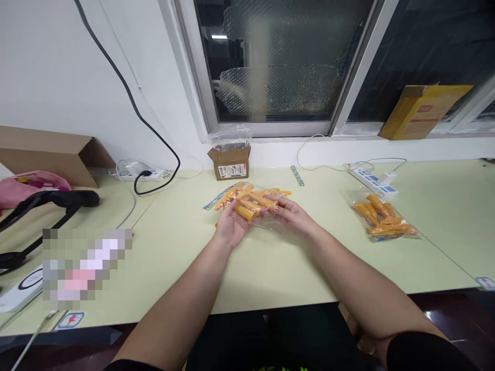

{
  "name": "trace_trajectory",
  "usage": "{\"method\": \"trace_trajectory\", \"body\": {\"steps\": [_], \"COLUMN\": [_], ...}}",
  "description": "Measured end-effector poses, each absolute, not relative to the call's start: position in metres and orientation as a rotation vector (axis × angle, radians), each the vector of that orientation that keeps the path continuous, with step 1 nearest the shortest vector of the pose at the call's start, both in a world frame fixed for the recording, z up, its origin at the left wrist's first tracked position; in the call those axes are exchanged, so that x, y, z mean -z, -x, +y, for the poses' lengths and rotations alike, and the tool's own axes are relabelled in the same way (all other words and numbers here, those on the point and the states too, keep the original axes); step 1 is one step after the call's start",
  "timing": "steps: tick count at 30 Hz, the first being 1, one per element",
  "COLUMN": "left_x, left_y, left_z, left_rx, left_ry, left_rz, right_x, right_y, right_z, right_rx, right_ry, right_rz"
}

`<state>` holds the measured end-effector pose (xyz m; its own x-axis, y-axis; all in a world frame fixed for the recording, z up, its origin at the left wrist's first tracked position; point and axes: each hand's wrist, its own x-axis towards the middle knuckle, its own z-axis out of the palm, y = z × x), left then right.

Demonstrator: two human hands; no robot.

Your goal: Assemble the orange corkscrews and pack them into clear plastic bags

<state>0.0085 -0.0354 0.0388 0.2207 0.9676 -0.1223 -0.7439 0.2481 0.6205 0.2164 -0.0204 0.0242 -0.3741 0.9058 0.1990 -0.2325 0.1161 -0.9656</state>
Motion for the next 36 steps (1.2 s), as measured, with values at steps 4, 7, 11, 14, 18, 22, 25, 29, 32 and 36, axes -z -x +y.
{"method": "trace_trajectory", "body": {"steps": [4,7,11,14,18,22,25,29,32,36], "left_x": [-0.034,-0.03,-0.027,-0.026,-0.026,-0.027,-0.026,-0.022,-0.021,-0.028], "left_y": [-0.011,-0.011,-0.01,-0.009,-0.009,-0.011,-0.012,-0.008,-0.005,-0.003], "left_z": [-0.034,-0.033,-0.032,-0.032,-0.033,-0.035,-0.036,-0.032,-0.028,-0.028], "left_rx": [-1.201,-1.14,-1.1,-1.09,-1.065,-1.029,-1.02,-1.041,-1.057,-1.094], "left_ry": [-0.486,-0.503,-0.527,-0.542,-0.59,-0.618,-0.627,-0.599,-0.545,-0.45], "left_rz": [0.586,0.588,0.592,0.576,0.583,0.627,0.642,0.615,0.611,0.581], "right_x": [-0.016,-0.013,-0.012,-0.011,-0.011,-0.013,-0.012,-0.008,-0.009,-0.019], "right_y": [-0.211,-0.209,-0.21,-0.212,-0.211,-0.211,-0.213,-0.213,-0.211,-0.215], "right_z": [-0.021,-0.026,-0.027,-0.024,-0.023,-0.024,-0.022,-0.018,-0.022,-0.027], "right_rx": [-0.969,-0.955,-0.842,-0.806,-0.832,-0.837,-0.703,-0.62,-0.638,-0.579], "right_ry": [0.951,1.025,1.077,1.075,1.028,1.151,1.157,1.035,0.945,0.857], "right_rz": [-1.613,-1.661,-1.665,-1.612,-1.498,-1.423,-1.453,-1.591,-1.796,-1.882]}}
